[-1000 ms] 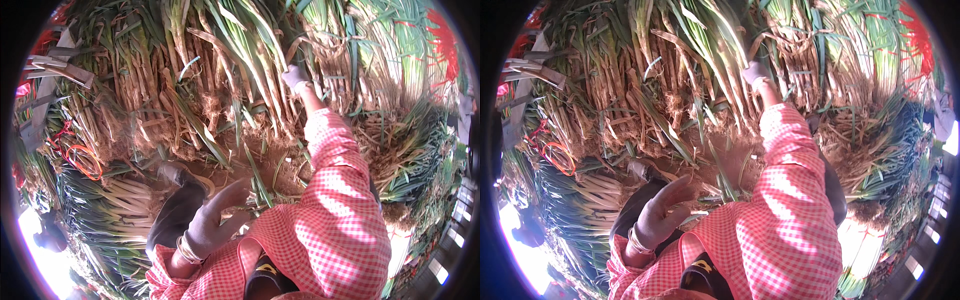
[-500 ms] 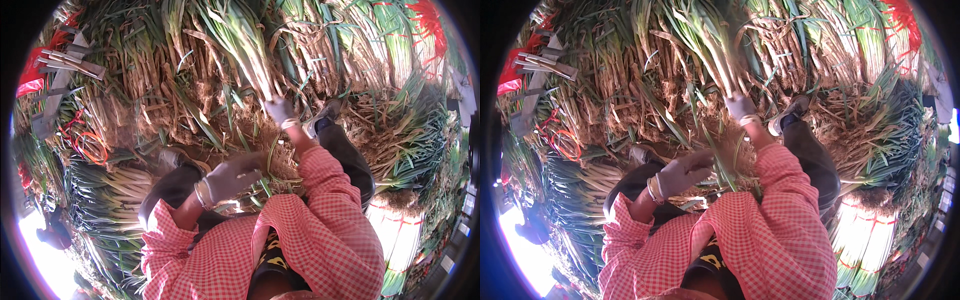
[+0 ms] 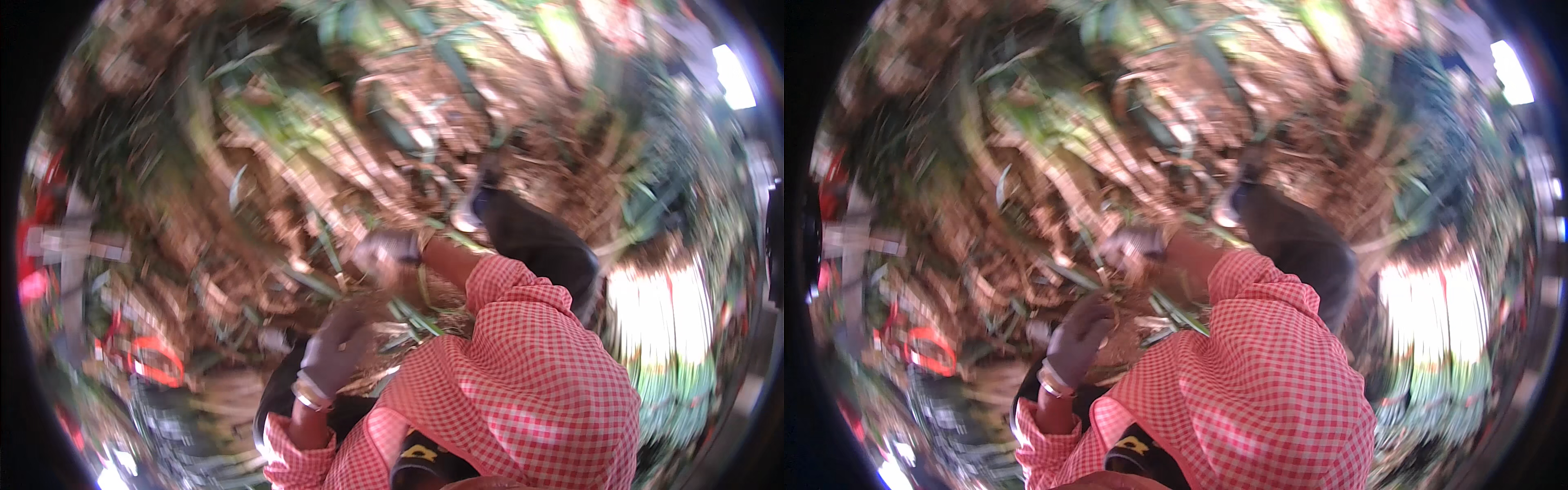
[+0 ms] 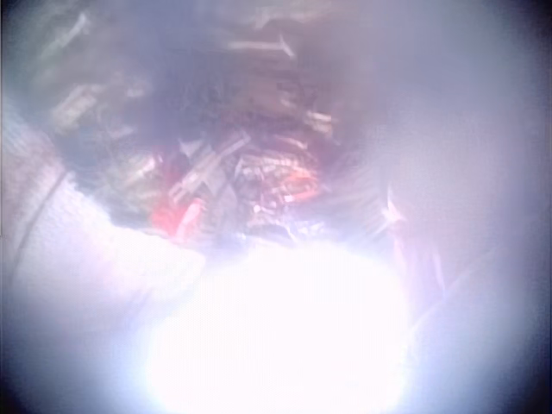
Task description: The person sorts through a large pile of green onions, picking up individual stalks, removing dry outer layers, and placing them back into the pile. The person repeatedly handles the onions, separating and arranging them by hand.
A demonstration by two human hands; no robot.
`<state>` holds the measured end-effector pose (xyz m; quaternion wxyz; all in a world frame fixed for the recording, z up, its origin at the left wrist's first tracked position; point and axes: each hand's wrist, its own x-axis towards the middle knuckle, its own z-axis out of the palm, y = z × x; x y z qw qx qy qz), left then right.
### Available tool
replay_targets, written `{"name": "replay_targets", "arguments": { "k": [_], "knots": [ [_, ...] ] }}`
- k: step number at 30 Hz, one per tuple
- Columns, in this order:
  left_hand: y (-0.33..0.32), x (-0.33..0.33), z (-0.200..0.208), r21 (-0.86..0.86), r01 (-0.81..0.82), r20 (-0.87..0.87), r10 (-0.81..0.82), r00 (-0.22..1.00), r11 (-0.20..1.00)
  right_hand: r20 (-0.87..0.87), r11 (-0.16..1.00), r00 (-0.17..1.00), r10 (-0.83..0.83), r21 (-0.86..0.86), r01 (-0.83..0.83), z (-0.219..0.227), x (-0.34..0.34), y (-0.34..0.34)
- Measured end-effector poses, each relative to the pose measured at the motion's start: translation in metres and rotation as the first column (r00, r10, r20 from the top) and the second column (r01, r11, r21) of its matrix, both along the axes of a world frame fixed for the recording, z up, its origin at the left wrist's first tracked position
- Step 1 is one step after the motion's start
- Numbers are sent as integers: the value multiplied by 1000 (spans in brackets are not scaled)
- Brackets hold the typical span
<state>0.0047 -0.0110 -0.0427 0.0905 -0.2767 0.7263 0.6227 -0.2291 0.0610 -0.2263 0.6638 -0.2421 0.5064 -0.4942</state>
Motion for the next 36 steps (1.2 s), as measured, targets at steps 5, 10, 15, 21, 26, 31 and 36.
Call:
{"name": "replay_targets", "arguments": {
  "k": [5, 10, 15, 21, 26, 31, 36],
  "knots": [
    [11, -19, -18, 289, -479, 134, 461, 877, 829, -592, 658, 734, 333, -412, -630, 113, 45, 92],
    [18, -40, -66, 739, -265, -173, 555, 814, 619, -206, 843, 824, 528, 10, -538, 180, 77, 169],
    [-15, -105, -18, 641, -449, -239, 718, 654, 622, 67, 987, 989, 134, 76, -139, 224, 76, 250],
    [77, -277, 170, 300, 198, -619, 33, 785, 933, 32, 826, 828, -560, -58, 561, 225, 46, 293],
    [141, -259, 262, -514, 435, -580, -673, 459, 739, -644, 693, 478, -597, -114, 712, 152, -132, 357],
    [28, -133, 221, -270, -118, -647, -89, 758, 956, -988, 546, 157, -7, 128, 828, 102, -342, 523],
    [-66, -16, 105, 205, -728, -362, 741, 565, 655, -944, 391, -4, 329, 132, 911, 104, -331, 440]
  ]
}}
